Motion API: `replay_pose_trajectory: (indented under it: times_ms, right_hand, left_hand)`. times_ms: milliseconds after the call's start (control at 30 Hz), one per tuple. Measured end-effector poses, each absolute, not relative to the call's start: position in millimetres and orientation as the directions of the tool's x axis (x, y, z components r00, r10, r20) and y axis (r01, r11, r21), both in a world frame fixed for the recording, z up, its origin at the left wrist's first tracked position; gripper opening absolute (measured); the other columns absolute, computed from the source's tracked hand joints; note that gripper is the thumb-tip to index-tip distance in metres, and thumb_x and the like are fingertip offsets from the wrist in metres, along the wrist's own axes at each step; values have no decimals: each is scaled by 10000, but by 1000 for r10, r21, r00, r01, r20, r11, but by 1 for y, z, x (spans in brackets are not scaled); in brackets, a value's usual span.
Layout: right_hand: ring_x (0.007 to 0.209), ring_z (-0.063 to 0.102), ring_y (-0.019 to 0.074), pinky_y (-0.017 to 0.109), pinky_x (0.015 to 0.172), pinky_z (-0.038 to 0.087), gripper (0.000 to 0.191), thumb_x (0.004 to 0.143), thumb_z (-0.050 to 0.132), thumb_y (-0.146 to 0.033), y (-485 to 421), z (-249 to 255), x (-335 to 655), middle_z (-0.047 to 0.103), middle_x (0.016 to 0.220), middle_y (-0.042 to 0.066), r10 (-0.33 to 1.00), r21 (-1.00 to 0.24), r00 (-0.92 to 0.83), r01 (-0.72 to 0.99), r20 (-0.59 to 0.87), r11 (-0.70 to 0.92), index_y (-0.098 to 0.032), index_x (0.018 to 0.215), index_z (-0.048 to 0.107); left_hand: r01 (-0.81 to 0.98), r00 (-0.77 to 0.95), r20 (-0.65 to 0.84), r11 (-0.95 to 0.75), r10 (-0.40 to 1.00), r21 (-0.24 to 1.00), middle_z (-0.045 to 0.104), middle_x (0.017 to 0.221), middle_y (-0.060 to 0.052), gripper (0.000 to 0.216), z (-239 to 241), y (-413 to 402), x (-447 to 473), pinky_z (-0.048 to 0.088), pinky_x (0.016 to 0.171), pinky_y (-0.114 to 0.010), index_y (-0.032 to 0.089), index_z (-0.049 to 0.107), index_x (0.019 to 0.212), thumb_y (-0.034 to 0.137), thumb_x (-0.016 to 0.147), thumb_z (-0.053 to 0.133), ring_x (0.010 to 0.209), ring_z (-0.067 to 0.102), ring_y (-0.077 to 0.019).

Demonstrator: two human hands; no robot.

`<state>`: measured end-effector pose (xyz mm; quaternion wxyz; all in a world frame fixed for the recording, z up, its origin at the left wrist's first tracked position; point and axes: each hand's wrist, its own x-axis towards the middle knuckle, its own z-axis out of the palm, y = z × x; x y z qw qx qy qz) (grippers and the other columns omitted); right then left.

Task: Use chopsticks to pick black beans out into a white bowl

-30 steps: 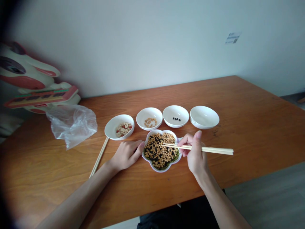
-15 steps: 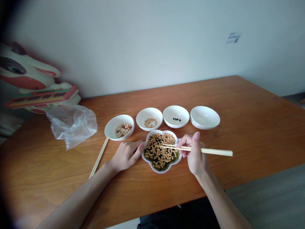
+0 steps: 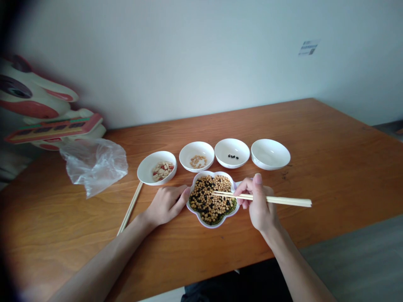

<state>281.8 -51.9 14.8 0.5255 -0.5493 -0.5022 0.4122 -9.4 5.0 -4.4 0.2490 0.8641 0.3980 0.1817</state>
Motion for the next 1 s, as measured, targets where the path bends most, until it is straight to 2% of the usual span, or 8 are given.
replay_pose_trajectory:
  times_ms: [167,367,567,733,1000]
  right_hand:
    - [549,530,165,309,517,362,750,1075,263,-676,-54,22,289,618,602,48,997,-979,36,195,70,62,-210,700,716]
    - [599,566,170,310,533,378,603,1099,396,-565,-55,24,284,644,622,41,989,-955,31,266,143,130,-217,718,708]
    - [612,578,176,324,578,420,562,1121,366,-506,-59,23,285,634,644,33,982,-929,-15,320,191,186,-222,769,700]
    - [700,637,208,346,638,474,544,1117,327,-524,-64,31,288,689,768,55,964,-884,-126,386,233,264,-229,827,680]
    - [730,665,228,366,659,508,507,1120,335,-486,-64,25,286,706,809,63,958,-850,-125,441,259,287,-235,888,709]
  left_hand:
    - [599,615,118,-559,779,573,633,716,-11,416,-4,5,-9,341,614,-279,198,517,802,381,1126,330,587,525,-130]
    - [601,613,116,-556,782,574,624,704,-6,422,-6,5,-10,352,634,-274,197,501,791,388,1127,332,604,534,-132]
    - [603,614,105,-551,782,577,622,705,-5,428,-5,5,-9,347,629,-282,195,508,799,396,1130,326,607,535,-129]
    - [598,616,114,-557,780,576,628,708,-4,425,-5,5,-9,351,628,-285,196,521,802,392,1129,332,609,538,-131]
    - [596,614,128,-563,779,572,639,706,-9,430,-5,5,-9,359,621,-292,195,544,799,385,1127,341,610,550,-132]
